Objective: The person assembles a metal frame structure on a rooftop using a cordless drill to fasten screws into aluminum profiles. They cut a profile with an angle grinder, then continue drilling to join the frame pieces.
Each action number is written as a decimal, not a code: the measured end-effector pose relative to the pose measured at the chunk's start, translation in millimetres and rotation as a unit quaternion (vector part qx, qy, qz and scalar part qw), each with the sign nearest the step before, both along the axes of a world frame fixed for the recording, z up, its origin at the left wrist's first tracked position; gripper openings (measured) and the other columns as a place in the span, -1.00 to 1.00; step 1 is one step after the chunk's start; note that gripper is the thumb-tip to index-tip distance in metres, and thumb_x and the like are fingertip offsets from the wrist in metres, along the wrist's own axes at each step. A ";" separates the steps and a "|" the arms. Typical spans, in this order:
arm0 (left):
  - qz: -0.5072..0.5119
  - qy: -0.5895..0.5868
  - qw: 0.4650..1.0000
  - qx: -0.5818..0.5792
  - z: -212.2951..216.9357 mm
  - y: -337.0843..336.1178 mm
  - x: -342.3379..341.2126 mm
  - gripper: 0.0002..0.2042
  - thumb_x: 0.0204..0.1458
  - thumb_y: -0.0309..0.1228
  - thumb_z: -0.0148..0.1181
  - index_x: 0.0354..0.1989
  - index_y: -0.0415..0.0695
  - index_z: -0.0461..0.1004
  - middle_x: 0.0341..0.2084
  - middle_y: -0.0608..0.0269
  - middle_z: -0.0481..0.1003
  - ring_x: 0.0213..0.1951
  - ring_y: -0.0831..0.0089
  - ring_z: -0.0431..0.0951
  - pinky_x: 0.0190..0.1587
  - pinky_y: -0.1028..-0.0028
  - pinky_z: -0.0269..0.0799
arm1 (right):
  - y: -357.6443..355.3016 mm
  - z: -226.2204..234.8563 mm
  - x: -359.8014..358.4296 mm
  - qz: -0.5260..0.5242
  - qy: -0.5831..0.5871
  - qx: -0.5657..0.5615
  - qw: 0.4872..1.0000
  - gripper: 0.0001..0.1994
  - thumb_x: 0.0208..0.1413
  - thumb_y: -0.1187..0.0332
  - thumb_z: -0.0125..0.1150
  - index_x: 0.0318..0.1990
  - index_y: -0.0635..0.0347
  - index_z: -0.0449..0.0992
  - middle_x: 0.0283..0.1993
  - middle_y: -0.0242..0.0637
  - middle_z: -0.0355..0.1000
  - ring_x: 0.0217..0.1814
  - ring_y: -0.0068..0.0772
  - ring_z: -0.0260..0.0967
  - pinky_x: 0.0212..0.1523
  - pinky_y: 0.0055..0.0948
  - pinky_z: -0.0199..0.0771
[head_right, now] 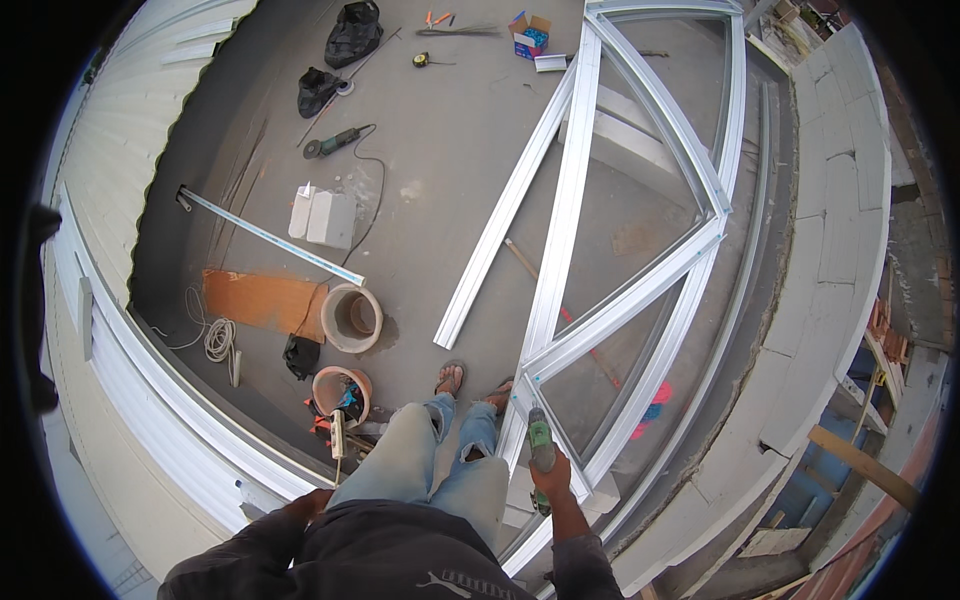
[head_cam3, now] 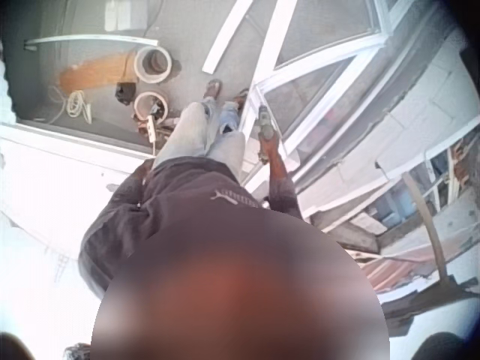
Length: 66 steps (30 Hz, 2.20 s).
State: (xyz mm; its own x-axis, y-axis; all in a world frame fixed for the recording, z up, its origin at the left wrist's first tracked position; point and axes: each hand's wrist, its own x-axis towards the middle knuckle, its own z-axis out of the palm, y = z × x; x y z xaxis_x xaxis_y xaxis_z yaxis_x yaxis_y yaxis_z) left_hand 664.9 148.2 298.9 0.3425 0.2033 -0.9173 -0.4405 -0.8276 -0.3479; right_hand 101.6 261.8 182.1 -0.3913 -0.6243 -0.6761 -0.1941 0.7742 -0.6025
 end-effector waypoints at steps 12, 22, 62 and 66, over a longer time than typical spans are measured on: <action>-0.097 0.117 0.974 -0.166 -25.2 -141.4 -47.8 -0.61 0.16 -0.06 0.17 -0.09 -0.12 0.68 -0.15 0.03 0.69 -0.04 0.06 0.68 -0.01 0.03 0.56 | -14.2 117.9 -20.6 0.203 0.025 0.325 0.923 -0.47 -0.13 0.05 0.42 0.01 0.15 0.68 -0.01 0.01 0.66 0.10 0.04 0.61 0.08 -0.12 0.61; -0.504 0.277 0.743 -0.343 -89.9 -461.8 -52.2 -0.68 0.10 -0.13 0.16 -0.21 -0.05 0.73 -0.14 -0.05 0.68 -0.07 -0.02 0.69 -0.04 -0.01 0.58 | -190.2 130.1 -11.1 0.211 -0.026 0.343 0.915 -0.44 0.04 0.30 0.28 0.29 -0.11 0.55 -0.10 -0.17 0.68 -0.03 -0.21 0.66 -0.01 -0.29 0.60; -0.817 0.267 0.402 -0.315 -463.0 -1373.8 -969.3 -0.66 0.14 -0.45 0.22 0.11 -0.10 0.48 -0.01 -0.07 0.56 0.00 -0.09 0.64 0.06 0.10 0.59 | -1076.5 73.0 -169.8 -0.176 0.084 0.201 0.960 -0.38 0.08 0.15 0.46 0.30 0.09 0.43 -0.11 -0.16 0.61 -0.21 0.00 0.58 -0.22 0.02 0.54; -0.852 0.291 0.282 -0.332 -499.9 -1378.8 -944.4 -0.67 0.17 -0.42 0.21 0.11 -0.08 0.44 0.02 -0.05 0.52 0.00 -0.07 0.63 0.02 0.09 0.61 | -1088.5 62.6 -160.6 -0.213 0.065 0.242 0.944 -0.36 0.03 0.14 0.48 0.27 0.09 0.43 -0.14 -0.15 0.60 -0.21 0.02 0.58 -0.21 0.01 0.54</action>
